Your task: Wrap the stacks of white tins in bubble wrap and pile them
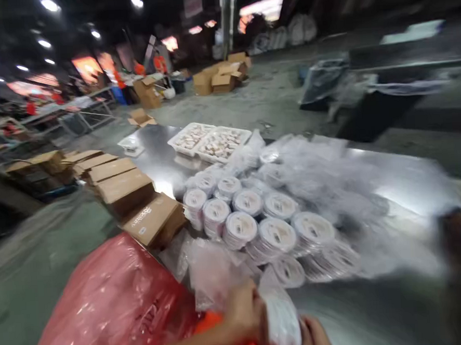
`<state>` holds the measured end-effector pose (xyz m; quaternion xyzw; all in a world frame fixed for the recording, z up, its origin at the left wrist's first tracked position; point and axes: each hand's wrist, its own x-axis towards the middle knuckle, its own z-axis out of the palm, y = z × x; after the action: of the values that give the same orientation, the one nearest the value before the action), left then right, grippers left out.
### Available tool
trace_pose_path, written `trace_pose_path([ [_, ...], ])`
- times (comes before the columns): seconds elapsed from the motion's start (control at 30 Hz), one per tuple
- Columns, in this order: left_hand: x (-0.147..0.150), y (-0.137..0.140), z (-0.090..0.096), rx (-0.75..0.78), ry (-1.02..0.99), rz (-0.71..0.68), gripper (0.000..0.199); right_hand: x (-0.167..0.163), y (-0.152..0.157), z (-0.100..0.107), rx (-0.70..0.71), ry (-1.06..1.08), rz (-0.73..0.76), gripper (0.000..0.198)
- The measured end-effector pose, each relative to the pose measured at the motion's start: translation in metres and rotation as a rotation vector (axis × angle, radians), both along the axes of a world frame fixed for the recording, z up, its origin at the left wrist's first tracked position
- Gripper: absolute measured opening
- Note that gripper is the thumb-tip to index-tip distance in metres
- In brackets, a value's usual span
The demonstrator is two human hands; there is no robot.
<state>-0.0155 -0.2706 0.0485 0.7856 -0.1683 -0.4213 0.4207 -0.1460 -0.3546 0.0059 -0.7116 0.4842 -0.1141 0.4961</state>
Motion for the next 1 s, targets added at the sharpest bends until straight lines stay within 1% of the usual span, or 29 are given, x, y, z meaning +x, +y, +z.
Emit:
trace_pose_path([
  [0.07,0.001,0.011,-0.004,-0.009,0.002,-0.085,0.009,-0.011,0.011,0.012,0.063,-0.068,-0.153,0.027],
  [0.1,0.003,0.015,-0.008,-0.025,0.001,-0.126,0.011,-0.011,0.013,0.017,0.123,-0.140,-0.187,0.026],
  [0.17,0.009,0.021,-0.018,-0.041,-0.016,-0.182,0.017,-0.009,0.011,0.021,0.204,-0.204,-0.181,0.022],
  [0.23,0.013,0.025,-0.025,-0.046,-0.011,-0.231,0.021,-0.008,0.007,0.019,0.271,-0.222,-0.130,0.019],
  [0.3,0.014,0.026,-0.030,-0.051,0.015,-0.217,0.025,-0.010,0.007,0.017,0.344,-0.216,-0.135,0.019],
  [0.4,0.009,0.025,-0.035,-0.050,0.059,-0.150,0.031,-0.013,0.017,0.016,0.420,-0.260,-0.208,0.018],
  [0.47,0.004,0.023,-0.038,-0.032,0.056,-0.136,0.032,-0.012,0.025,0.017,0.430,-0.292,-0.199,0.019],
  [0.57,-0.003,0.021,-0.039,-0.008,-0.026,-0.118,0.029,-0.006,0.030,0.012,0.435,-0.256,-0.203,0.029],
  [0.67,-0.007,0.020,-0.029,-0.017,-0.127,-0.173,0.024,0.000,0.023,0.004,0.402,-0.215,-0.338,0.034],
  [0.73,-0.005,0.019,-0.022,-0.031,-0.173,-0.259,0.023,0.002,0.015,0.001,0.318,-0.197,-0.417,0.037],
  [0.77,-0.003,0.018,-0.019,-0.031,-0.193,-0.301,0.023,0.001,0.012,0.001,0.265,-0.194,-0.426,0.038],
  [0.8,0.000,0.017,-0.017,-0.024,-0.212,-0.334,0.022,0.000,0.010,0.002,0.214,-0.195,-0.409,0.037],
  [0.87,0.006,0.015,-0.017,0.001,-0.246,-0.373,0.022,-0.005,0.009,0.007,0.136,-0.177,-0.313,0.029],
  [0.93,0.011,0.015,-0.020,0.022,-0.255,-0.396,0.020,-0.010,0.011,0.010,0.061,-0.106,-0.199,0.015],
  [1.0,0.012,0.018,-0.022,0.033,-0.251,-0.420,0.019,-0.015,0.014,0.009,-0.032,-0.010,-0.137,0.006],
])
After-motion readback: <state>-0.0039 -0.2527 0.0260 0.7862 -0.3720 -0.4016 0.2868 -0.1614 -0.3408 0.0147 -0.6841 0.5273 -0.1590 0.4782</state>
